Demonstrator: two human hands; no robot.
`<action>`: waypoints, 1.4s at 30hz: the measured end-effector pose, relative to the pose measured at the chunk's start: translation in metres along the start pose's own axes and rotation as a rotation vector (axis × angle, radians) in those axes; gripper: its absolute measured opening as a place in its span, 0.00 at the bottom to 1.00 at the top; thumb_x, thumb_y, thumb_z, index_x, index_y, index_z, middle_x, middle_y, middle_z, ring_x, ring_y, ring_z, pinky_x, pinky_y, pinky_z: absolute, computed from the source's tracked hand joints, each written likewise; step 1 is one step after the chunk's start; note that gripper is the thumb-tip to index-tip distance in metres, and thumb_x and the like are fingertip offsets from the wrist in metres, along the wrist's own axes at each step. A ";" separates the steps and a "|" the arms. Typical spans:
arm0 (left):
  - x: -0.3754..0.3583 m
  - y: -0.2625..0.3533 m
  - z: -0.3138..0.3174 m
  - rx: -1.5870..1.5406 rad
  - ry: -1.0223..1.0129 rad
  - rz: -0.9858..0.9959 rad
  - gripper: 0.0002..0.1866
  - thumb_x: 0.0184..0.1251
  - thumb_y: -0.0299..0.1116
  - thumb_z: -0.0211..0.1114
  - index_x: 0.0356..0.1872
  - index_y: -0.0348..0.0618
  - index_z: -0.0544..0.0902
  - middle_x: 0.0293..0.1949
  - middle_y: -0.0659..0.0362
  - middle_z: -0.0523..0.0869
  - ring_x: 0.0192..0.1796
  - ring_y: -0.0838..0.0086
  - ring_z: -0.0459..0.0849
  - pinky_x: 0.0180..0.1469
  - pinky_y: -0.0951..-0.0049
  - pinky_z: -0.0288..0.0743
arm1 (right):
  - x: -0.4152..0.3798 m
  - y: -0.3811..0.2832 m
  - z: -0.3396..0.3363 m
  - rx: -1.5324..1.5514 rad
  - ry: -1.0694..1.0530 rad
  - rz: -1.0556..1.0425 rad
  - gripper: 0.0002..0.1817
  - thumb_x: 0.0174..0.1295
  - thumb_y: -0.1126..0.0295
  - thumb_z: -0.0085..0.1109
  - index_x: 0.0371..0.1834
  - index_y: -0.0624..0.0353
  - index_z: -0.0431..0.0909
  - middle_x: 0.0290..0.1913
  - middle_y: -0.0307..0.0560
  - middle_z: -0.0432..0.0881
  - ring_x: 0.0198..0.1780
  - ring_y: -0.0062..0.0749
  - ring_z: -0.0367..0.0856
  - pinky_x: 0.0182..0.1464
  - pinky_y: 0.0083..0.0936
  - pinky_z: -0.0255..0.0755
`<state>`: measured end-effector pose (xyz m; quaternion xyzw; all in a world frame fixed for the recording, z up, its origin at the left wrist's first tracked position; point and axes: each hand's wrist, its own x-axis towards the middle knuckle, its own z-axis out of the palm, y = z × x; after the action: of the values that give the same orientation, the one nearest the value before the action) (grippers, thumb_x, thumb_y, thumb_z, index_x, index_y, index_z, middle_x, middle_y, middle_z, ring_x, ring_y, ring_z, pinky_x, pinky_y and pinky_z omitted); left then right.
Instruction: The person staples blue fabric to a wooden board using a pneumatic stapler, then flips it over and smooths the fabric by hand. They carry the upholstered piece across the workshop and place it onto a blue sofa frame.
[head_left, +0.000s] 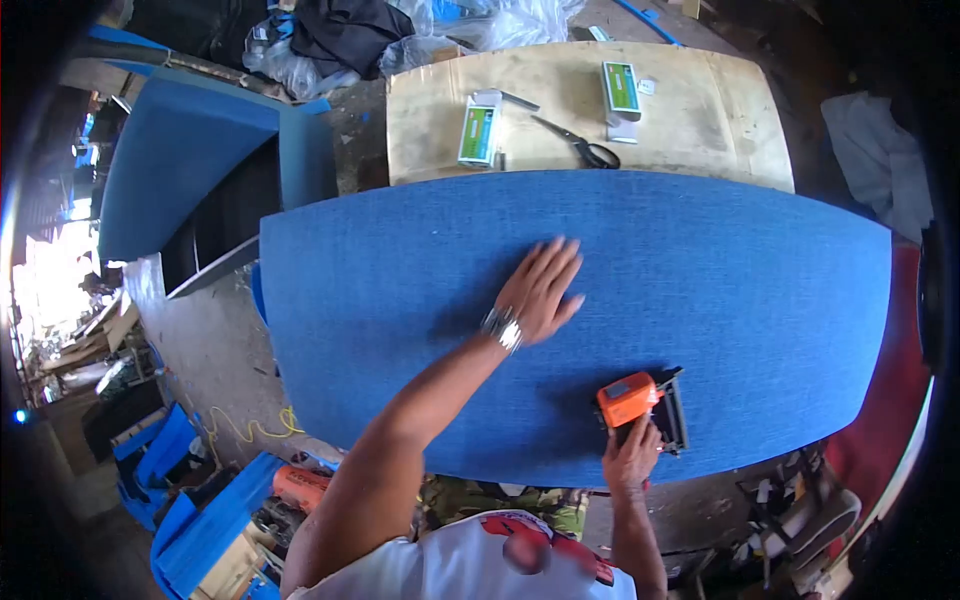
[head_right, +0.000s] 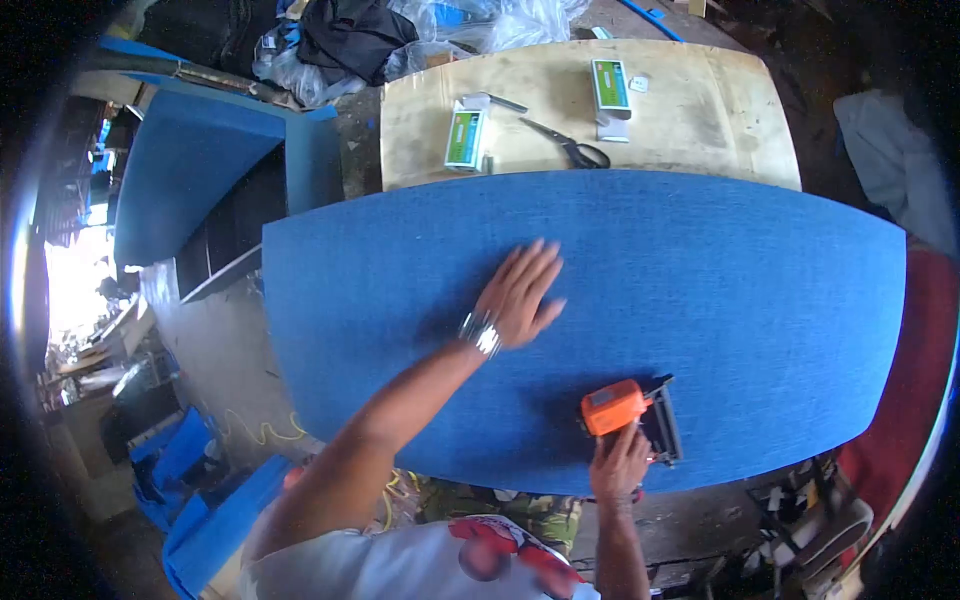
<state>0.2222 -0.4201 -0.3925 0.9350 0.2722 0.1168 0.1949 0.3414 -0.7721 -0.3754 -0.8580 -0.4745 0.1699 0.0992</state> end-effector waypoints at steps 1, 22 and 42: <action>-0.054 0.001 -0.017 -0.005 -0.102 -0.012 0.34 0.75 0.48 0.61 0.73 0.35 0.72 0.79 0.46 0.67 0.82 0.52 0.60 0.82 0.46 0.54 | 0.005 -0.010 -0.009 0.004 0.036 0.000 0.48 0.60 0.65 0.72 0.81 0.67 0.56 0.61 0.68 0.73 0.60 0.66 0.73 0.61 0.56 0.69; -0.190 -0.116 -0.078 0.031 -0.214 -0.329 0.37 0.74 0.50 0.56 0.80 0.43 0.65 0.83 0.55 0.61 0.84 0.58 0.58 0.83 0.45 0.44 | 0.194 -0.277 0.080 -0.178 -0.110 -0.535 0.31 0.77 0.49 0.44 0.82 0.42 0.63 0.84 0.44 0.58 0.85 0.44 0.54 0.81 0.67 0.44; -0.032 -0.251 -0.090 0.301 0.074 -0.166 0.32 0.77 0.55 0.55 0.75 0.51 0.72 0.68 0.50 0.79 0.70 0.50 0.75 0.74 0.48 0.63 | 0.316 -0.329 0.094 0.375 0.197 -0.548 0.25 0.68 0.63 0.57 0.67 0.57 0.74 0.72 0.50 0.75 0.78 0.43 0.67 0.80 0.53 0.53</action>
<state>0.0505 -0.2164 -0.4229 0.9230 0.3699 0.0928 0.0516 0.2032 -0.3290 -0.4157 -0.6779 -0.6359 0.1375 0.3423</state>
